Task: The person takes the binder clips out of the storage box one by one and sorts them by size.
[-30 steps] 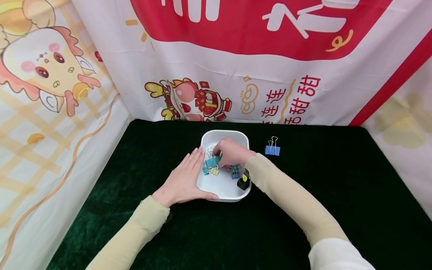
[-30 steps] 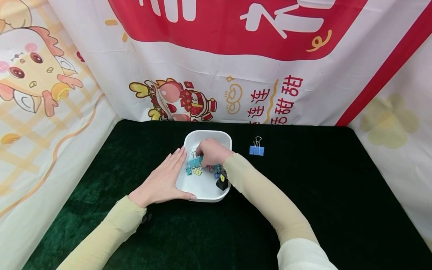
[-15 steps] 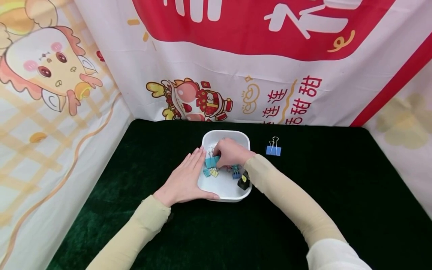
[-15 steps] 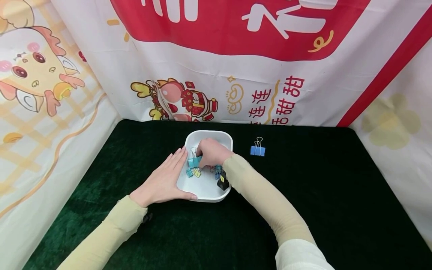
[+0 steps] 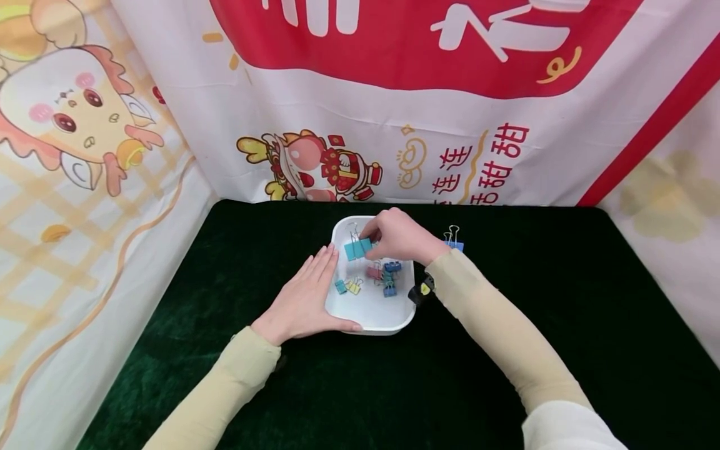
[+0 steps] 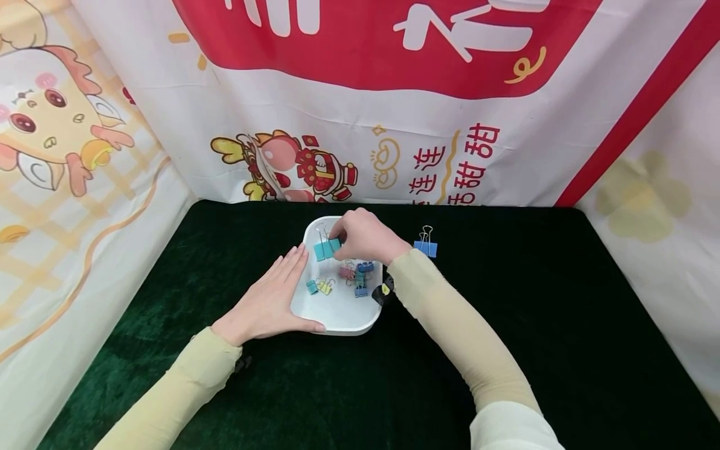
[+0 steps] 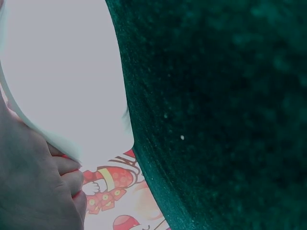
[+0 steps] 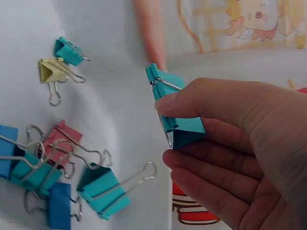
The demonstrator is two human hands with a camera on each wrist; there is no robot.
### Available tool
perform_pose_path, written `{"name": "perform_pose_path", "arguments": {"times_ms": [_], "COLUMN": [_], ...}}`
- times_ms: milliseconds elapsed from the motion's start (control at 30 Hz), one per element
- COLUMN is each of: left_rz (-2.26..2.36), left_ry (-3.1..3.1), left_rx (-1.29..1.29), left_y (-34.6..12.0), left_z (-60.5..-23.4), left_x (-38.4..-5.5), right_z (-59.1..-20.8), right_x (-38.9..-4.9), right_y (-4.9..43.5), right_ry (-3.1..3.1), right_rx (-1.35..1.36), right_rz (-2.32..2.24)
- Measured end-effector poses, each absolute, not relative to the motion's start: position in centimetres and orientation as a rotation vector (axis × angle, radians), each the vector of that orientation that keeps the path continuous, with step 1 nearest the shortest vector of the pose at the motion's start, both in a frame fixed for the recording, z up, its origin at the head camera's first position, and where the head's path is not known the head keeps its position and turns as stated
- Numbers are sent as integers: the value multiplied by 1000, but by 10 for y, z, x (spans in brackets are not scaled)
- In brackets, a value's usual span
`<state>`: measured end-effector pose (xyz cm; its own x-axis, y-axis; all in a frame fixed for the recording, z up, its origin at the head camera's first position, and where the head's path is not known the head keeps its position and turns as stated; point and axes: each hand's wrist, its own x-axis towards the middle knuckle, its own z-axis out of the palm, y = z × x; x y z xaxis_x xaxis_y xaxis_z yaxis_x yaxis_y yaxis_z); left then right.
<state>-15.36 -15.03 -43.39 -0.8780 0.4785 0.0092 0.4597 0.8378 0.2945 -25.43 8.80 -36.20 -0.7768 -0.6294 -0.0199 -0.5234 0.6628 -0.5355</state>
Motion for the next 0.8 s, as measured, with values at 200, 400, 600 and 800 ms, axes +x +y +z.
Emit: {"name": "perform_pose_path", "arguments": {"times_ms": [200, 400, 600, 800], "left_rz": [455, 455, 443, 447], "left_ry": [2966, 2967, 2970, 2964], "left_rx": [749, 728, 723, 710], "left_y": [-150, -150, -149, -148], "left_z": [-435, -437, -436, -435], "left_x": [-153, -153, -154, -153], "right_z": [-349, -341, -339, -345], "right_x": [-245, -237, -232, -231], "right_y": [112, 140, 172, 203], "right_ry": [2711, 2746, 2808, 2862], "right_rx": [-923, -838, -773, -688], "right_rz": [-929, -1035, -1083, -1148]}}
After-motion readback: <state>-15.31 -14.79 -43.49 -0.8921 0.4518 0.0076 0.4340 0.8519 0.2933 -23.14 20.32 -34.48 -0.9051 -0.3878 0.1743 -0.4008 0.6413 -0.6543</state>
